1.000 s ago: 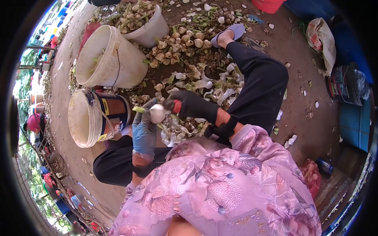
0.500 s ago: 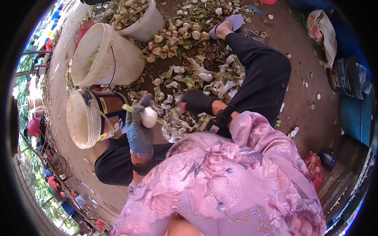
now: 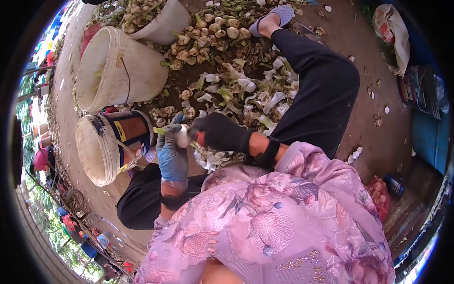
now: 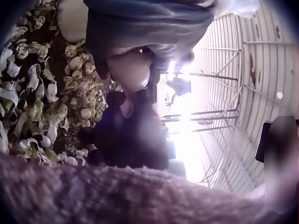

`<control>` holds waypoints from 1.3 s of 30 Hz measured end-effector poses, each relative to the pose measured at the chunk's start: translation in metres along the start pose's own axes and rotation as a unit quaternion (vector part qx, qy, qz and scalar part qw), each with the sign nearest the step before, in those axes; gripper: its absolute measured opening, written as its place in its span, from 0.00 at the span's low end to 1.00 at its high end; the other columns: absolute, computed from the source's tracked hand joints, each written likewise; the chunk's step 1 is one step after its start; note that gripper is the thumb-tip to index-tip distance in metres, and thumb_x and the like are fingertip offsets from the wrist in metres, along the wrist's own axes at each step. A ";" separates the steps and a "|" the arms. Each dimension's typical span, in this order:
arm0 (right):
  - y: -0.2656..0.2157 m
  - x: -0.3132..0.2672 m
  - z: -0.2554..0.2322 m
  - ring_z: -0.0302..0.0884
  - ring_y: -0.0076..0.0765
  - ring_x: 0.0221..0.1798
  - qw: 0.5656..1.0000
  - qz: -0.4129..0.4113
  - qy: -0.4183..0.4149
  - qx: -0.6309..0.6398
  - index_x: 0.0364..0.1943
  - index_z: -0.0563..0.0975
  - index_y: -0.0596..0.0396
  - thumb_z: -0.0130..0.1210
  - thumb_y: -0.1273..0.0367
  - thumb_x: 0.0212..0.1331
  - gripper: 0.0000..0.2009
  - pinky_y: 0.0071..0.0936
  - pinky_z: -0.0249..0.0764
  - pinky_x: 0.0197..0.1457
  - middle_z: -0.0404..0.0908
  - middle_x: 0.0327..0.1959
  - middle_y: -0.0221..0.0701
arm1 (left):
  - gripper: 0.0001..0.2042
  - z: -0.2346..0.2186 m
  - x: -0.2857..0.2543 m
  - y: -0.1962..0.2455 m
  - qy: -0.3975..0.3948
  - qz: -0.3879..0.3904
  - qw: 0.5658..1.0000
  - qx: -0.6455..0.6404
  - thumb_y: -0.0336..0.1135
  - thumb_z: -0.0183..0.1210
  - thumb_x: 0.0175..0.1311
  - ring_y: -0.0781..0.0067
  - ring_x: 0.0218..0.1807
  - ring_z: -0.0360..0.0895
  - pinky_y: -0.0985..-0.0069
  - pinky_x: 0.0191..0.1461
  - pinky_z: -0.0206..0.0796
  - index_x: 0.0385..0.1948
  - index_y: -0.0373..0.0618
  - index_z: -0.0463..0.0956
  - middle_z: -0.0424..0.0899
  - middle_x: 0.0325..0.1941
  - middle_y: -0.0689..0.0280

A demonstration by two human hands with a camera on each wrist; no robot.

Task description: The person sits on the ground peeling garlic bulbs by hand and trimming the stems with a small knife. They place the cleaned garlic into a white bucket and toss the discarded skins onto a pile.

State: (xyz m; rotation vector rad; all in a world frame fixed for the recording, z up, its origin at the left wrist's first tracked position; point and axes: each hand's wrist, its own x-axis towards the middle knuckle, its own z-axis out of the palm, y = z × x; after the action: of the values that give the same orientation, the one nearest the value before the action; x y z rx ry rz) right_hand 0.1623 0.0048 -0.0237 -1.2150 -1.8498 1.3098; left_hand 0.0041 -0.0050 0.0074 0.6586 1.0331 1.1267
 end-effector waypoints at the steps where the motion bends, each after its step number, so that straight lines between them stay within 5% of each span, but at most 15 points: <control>1: 0.037 0.004 0.004 0.73 0.50 0.27 0.999 -0.014 0.030 -0.020 0.25 0.74 0.54 0.50 0.62 0.47 0.10 0.39 0.67 0.30 0.74 0.21 0.42 | 0.11 -0.002 0.001 -0.001 0.001 -0.001 1.000 0.000 0.38 0.49 0.61 0.65 0.53 0.68 0.72 0.55 0.62 0.36 0.39 0.73 0.69 0.53 0.53; 5: 0.061 -0.006 -0.010 0.74 0.46 0.30 0.976 0.113 0.149 -0.109 0.33 0.73 0.52 0.49 0.65 0.49 0.09 0.34 0.68 0.34 0.76 0.27 0.40 | 0.14 -0.007 0.008 -0.001 -0.029 0.030 0.996 -0.085 0.44 0.45 0.62 0.58 0.59 0.61 0.64 0.63 0.51 0.36 0.41 0.71 0.66 0.55 0.52; 9: 0.033 0.003 -0.010 0.73 0.52 0.34 0.990 0.129 -0.025 -0.047 0.41 0.69 0.52 0.48 0.64 0.48 0.15 0.41 0.67 0.36 0.75 0.30 0.45 | 0.14 -0.011 0.022 0.012 0.025 -0.010 0.990 -0.141 0.42 0.45 0.63 0.57 0.57 0.65 0.67 0.58 0.60 0.41 0.42 0.68 0.67 0.54 0.53; 13: 0.050 -0.008 -0.002 0.72 0.47 0.31 0.990 0.098 -0.027 -0.100 0.30 0.72 0.52 0.50 0.63 0.50 0.09 0.36 0.66 0.34 0.73 0.25 0.40 | 0.23 -0.012 0.072 0.107 0.081 0.107 0.977 -0.163 0.42 0.49 0.60 0.55 0.53 0.68 0.64 0.55 0.63 0.54 0.39 0.61 0.67 0.55 0.52; 15: 0.055 -0.005 0.000 0.72 0.46 0.32 0.991 0.095 -0.024 -0.088 0.29 0.73 0.53 0.53 0.60 0.48 0.11 0.35 0.66 0.34 0.74 0.26 0.38 | 0.23 -0.030 0.092 0.130 -0.010 0.122 0.963 -0.240 0.43 0.48 0.60 0.56 0.53 0.68 0.65 0.53 0.64 0.54 0.40 0.60 0.68 0.54 0.51; 17: 0.050 0.004 -0.006 0.72 0.44 0.33 0.989 0.132 -0.017 -0.064 0.29 0.74 0.53 0.56 0.58 0.46 0.13 0.36 0.66 0.35 0.74 0.28 0.37 | 0.23 -0.047 0.111 0.119 -0.020 0.063 0.986 -0.154 0.45 0.42 0.62 0.58 0.50 0.70 0.64 0.48 0.66 0.56 0.42 0.59 0.70 0.52 0.50; 19: 0.058 0.007 -0.002 0.73 0.44 0.36 0.987 0.142 -0.031 -0.069 0.36 0.73 0.52 0.55 0.56 0.48 0.16 0.35 0.67 0.38 0.75 0.31 0.39 | 0.19 -0.082 0.149 0.041 0.112 -0.067 0.988 0.088 0.43 0.50 0.58 0.65 0.25 0.71 0.70 0.28 0.66 0.47 0.42 0.65 0.75 0.27 0.61; 21: 0.069 0.008 0.008 0.73 0.46 0.39 0.986 0.148 0.004 -0.075 0.43 0.70 0.53 0.53 0.55 0.51 0.20 0.34 0.68 0.41 0.76 0.34 0.41 | 0.24 -0.096 0.150 -0.048 0.120 -0.135 0.893 0.412 0.44 0.58 0.51 0.66 0.14 0.68 0.75 0.20 0.63 0.47 0.40 0.64 0.75 0.26 0.60; 23: 0.058 0.017 0.001 0.73 0.47 0.41 0.980 0.192 -0.021 -0.052 0.48 0.67 0.55 0.51 0.55 0.52 0.23 0.34 0.68 0.44 0.75 0.37 0.43 | 0.39 -0.115 0.154 -0.114 0.128 -0.154 0.770 0.606 0.54 0.60 0.43 0.50 0.57 0.63 0.68 0.58 0.55 0.53 0.35 0.58 0.66 0.53 0.44; 24: 0.057 0.019 -0.003 0.73 0.48 0.41 0.973 0.225 -0.050 -0.020 0.47 0.67 0.55 0.51 0.56 0.52 0.22 0.33 0.68 0.44 0.75 0.38 0.43 | 0.36 -0.112 0.155 -0.126 0.145 -0.147 0.722 0.660 0.51 0.59 0.45 0.47 0.51 0.69 0.66 0.54 0.60 0.52 0.35 0.60 0.72 0.47 0.45; 27: 0.069 0.030 -0.013 0.73 0.46 0.42 0.954 0.272 -0.129 0.006 0.48 0.67 0.55 0.51 0.60 0.52 0.20 0.30 0.68 0.45 0.74 0.41 0.43 | 0.26 -0.207 0.184 -0.188 0.148 -0.149 0.767 0.606 0.46 0.55 0.51 0.48 0.36 0.75 0.63 0.40 0.67 0.47 0.36 0.66 0.78 0.32 0.52; 29: 0.076 0.032 -0.015 0.72 0.44 0.43 0.943 0.279 -0.183 -0.005 0.48 0.67 0.55 0.52 0.63 0.52 0.20 0.29 0.68 0.46 0.73 0.43 0.42 | 0.15 -0.188 0.174 -0.161 0.195 -0.241 0.932 0.188 0.42 0.50 0.56 0.61 0.20 0.72 0.68 0.23 0.66 0.37 0.40 0.72 0.74 0.18 0.62; 31: 0.085 0.031 -0.005 0.70 0.36 0.47 0.959 0.228 0.039 0.167 0.50 0.66 0.55 0.54 0.70 0.49 0.21 0.28 0.66 0.49 0.71 0.47 0.38 | 0.11 -0.133 0.158 -0.110 0.100 -0.302 0.944 0.085 0.43 0.48 0.59 0.76 0.18 0.68 0.79 0.22 0.62 0.33 0.48 0.73 0.67 0.15 0.71; 34: 0.073 0.037 -0.004 0.67 0.30 0.50 0.955 0.180 0.048 0.233 0.52 0.64 0.55 0.55 0.73 0.47 0.25 0.26 0.64 0.52 0.69 0.50 0.35 | 0.11 -0.086 0.129 -0.070 -0.061 -0.353 0.933 -0.031 0.44 0.49 0.60 0.76 0.23 0.71 0.81 0.23 0.61 0.33 0.48 0.73 0.71 0.19 0.71; 39: 0.045 0.024 -0.008 0.68 0.26 0.44 0.979 0.124 0.064 0.147 0.45 0.69 0.58 0.55 0.73 0.47 0.18 0.23 0.65 0.49 0.73 0.41 0.32 | 0.17 -0.008 0.064 -0.042 0.088 -0.261 0.960 0.042 0.48 0.52 0.57 0.76 0.34 0.74 0.79 0.26 0.67 0.41 0.47 0.70 0.76 0.33 0.67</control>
State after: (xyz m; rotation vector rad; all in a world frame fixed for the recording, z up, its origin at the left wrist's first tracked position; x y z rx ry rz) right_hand 0.1746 0.0354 -0.0637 -1.3628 -1.3891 1.5362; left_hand 0.0186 0.0411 -0.0530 0.3213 1.3191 0.6881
